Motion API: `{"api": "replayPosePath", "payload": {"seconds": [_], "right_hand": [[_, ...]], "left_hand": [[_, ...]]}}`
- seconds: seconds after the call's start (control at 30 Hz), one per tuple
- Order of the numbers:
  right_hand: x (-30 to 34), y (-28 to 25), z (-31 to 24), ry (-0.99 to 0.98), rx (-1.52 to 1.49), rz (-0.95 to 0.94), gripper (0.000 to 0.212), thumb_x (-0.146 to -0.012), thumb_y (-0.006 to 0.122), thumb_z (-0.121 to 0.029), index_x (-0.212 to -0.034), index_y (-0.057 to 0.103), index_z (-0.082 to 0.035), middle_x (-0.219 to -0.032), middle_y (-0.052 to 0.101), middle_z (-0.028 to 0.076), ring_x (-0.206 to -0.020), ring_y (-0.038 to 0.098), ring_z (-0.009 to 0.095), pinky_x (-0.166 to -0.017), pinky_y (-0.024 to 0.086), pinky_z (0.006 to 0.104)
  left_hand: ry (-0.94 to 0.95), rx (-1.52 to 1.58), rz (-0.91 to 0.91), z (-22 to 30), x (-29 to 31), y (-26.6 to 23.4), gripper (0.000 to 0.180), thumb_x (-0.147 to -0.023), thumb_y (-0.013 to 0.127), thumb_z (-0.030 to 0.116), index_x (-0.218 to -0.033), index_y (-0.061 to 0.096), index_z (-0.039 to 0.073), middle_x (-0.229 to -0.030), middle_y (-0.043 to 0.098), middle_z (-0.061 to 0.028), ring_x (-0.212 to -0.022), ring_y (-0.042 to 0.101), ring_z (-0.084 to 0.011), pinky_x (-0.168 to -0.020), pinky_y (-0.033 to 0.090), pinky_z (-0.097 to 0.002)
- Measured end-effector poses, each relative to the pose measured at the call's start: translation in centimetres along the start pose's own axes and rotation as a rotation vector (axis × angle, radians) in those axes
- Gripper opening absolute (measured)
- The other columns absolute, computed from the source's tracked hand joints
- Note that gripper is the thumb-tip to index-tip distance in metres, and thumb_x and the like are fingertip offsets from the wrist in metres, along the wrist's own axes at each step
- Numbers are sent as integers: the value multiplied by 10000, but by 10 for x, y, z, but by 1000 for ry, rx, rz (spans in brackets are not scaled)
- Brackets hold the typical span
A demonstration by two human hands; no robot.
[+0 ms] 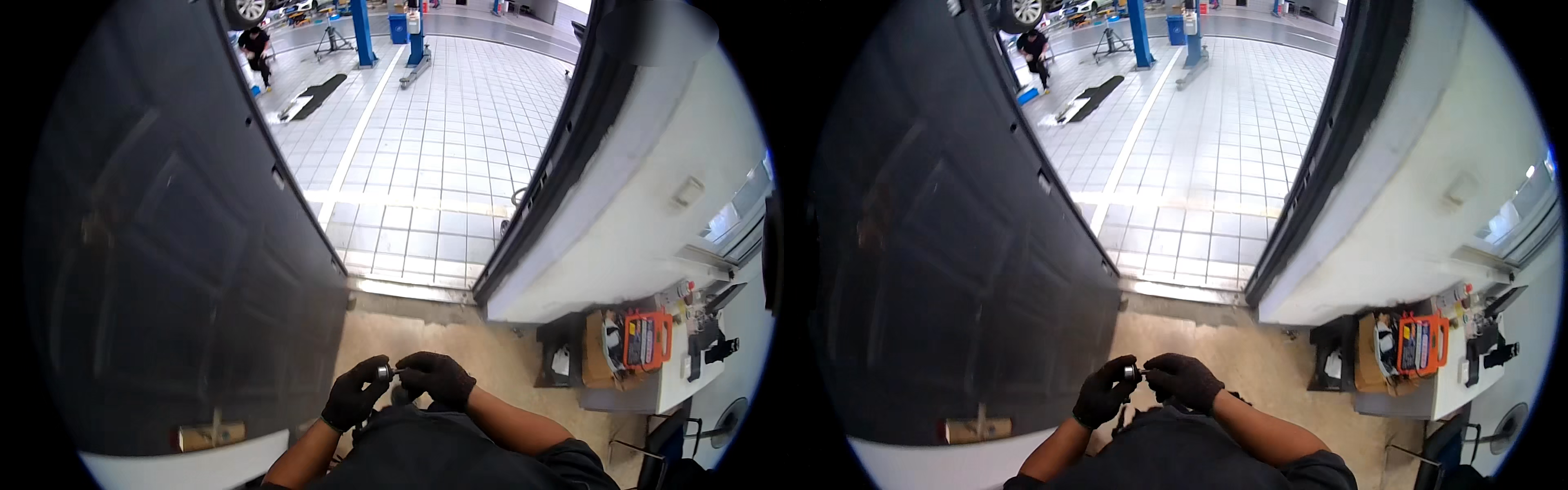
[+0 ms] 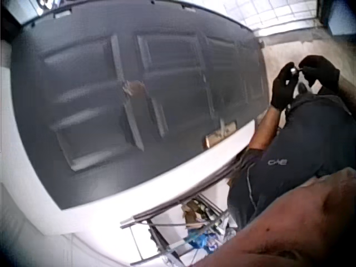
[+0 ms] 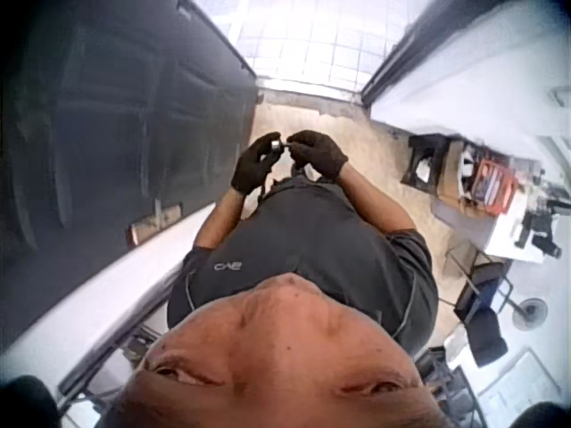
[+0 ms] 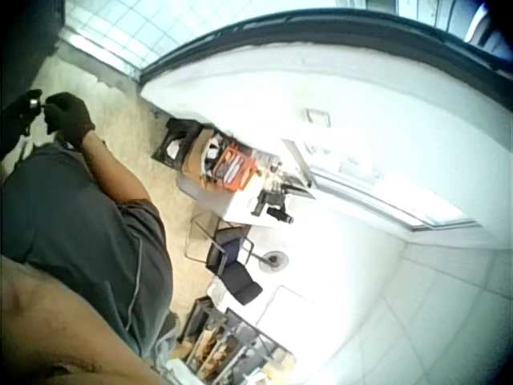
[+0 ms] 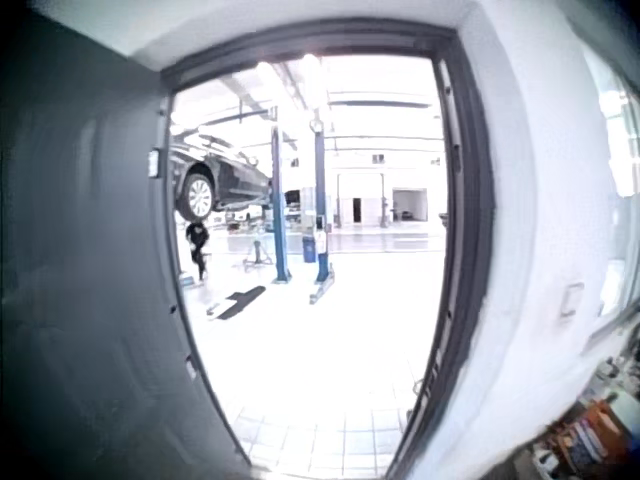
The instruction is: The person searches through blue bins of hardware to find a specific bolt, then assembles it with a nut and a rubber bushing. The person walks to a car lift and hands the assembled part to a coworker.
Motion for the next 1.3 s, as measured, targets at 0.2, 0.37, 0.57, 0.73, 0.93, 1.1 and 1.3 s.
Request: {"api": "replayPosePath", "payload": {"seconds": [0.2,0.37,0.57,0.73,0.93,1.1,1.3], "right_hand": [[-201,-125,-119,-255,-259,-77,328,-1023,705,-193,-1262,667,27,-1040,725,103,-930,711,169,-810,620,326],[-364,-252,-257,-215,-165,-120,353,-1040,676,-281,-1234,697,14,-968,721,72,-855,697,144,-812,585,309],[-506,-392,-463,-169,123,-345,410,-1005,691,-296,-1261,676,23,-976,745,93,-806,706,154,-735,586,317],[-621,-560,-536,-222,112,-244,369,-973,668,-220,-1237,666,38,-945,734,97,-721,659,150,-658,553,325],[-699,-821,-598,-266,-174,116,355,-1007,714,-224,-1265,676,17,-1058,739,99,-975,717,166,-887,591,332],[-696,-1025,-676,-337,-557,399,395,-1040,675,-337,-1224,687,12,-938,704,63,-838,687,151,-796,600,337],[-700,-1305,-712,-235,-543,445,397,-1039,651,-386,-1162,682,-10,-878,674,70,-703,669,176,-659,590,348]], "left_hand": [[-111,23,27,37,-259,-60,401,-1027,649,94,-1411,574,7,-1139,731,-103,-1011,694,-166,-853,577,-327],[24,183,180,32,-484,-79,414,-990,667,54,-1390,584,-10,-1135,730,-125,-1037,707,-189,-854,576,-318],[-39,169,421,82,-699,-101,472,-997,660,80,-1430,501,-19,-1269,667,-145,-1155,665,-239,-1003,534,-379],[-4,125,348,165,-927,-61,399,-1065,589,102,-1436,551,-41,-1187,692,-135,-1074,650,-198,-902,532,-343],[-71,88,-48,203,-1243,27,432,-1047,611,80,-1457,536,-34,-1165,708,-140,-1089,689,-216,-917,563,-328],[109,86,-412,238,-1488,143,428,-1024,638,116,-1431,567,4,-1146,724,-121,-960,700,-190,-807,575,-308],[279,-135,-607,284,-1739,344,399,-993,706,137,-1340,603,-32,-1116,758,-151,-1026,751,-256,-896,587,-356]]}}
Point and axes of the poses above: each hand's wrist, its own x-axis away from the middle knuckle, its own y-axis out of the palm, z = x × y, the point moved 2 cm from there along -x, towards the middle knuckle
